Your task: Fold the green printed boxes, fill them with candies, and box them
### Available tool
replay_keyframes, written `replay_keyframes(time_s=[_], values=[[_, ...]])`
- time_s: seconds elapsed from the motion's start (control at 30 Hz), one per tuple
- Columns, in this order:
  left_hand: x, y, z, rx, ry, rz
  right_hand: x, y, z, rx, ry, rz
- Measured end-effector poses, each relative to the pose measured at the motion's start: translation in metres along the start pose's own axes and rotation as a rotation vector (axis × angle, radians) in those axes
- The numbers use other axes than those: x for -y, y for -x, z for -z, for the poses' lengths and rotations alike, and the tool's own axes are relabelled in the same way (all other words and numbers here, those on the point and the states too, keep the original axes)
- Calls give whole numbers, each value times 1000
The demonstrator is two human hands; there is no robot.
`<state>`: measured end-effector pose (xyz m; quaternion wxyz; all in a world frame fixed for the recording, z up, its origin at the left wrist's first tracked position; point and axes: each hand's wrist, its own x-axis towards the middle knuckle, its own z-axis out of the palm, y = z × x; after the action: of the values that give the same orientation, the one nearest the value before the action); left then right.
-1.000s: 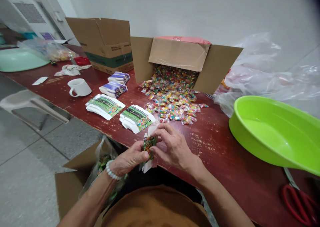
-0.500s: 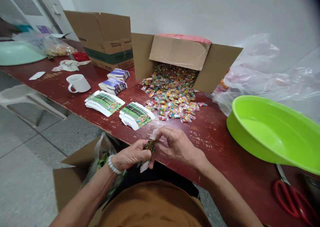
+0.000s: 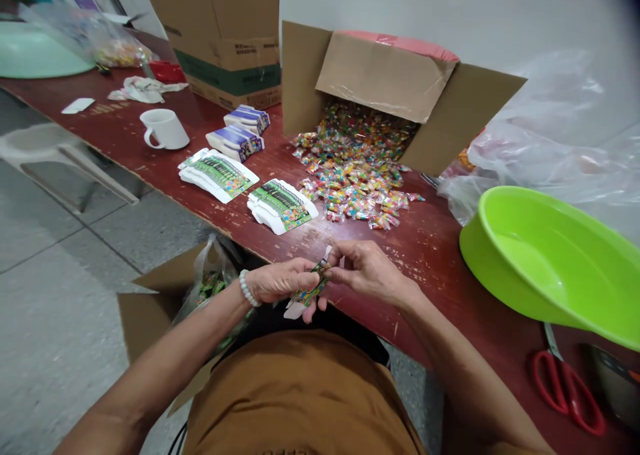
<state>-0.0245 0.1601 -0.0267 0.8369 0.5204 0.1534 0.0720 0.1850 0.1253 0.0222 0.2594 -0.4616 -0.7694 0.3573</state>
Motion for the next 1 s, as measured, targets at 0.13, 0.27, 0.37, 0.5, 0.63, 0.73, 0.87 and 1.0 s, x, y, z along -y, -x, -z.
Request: replay_keyframes(time_s=[0.13, 0.27, 0.37, 0.5, 0.63, 0.73, 0.87, 1.0], values=[[-5, -2, 2, -30, 59, -8, -1, 5, -2, 15, -32, 13], [-6, -4, 3, -15, 66, 25, -7, 3, -3, 109, -133, 12], [-3, -6, 3, -12, 141, 55, -13, 0, -3, 151, -237, -22], [-5, -4, 1, -74, 116, 53, -16, -3, -7, 132, -380, -51], [-6, -4, -3, -297, 28, -104, -12, -3, -21, -327, -217, -120], [1, -11, -7, -458, 66, -206, -12, -3, -35, -396, -345, -209], [8, -20, -16, -568, 46, -279, -14, -7, -42, -445, -441, -220], [7, -19, -28, -788, -60, -407, -15, -9, -37, -507, -295, -210]])
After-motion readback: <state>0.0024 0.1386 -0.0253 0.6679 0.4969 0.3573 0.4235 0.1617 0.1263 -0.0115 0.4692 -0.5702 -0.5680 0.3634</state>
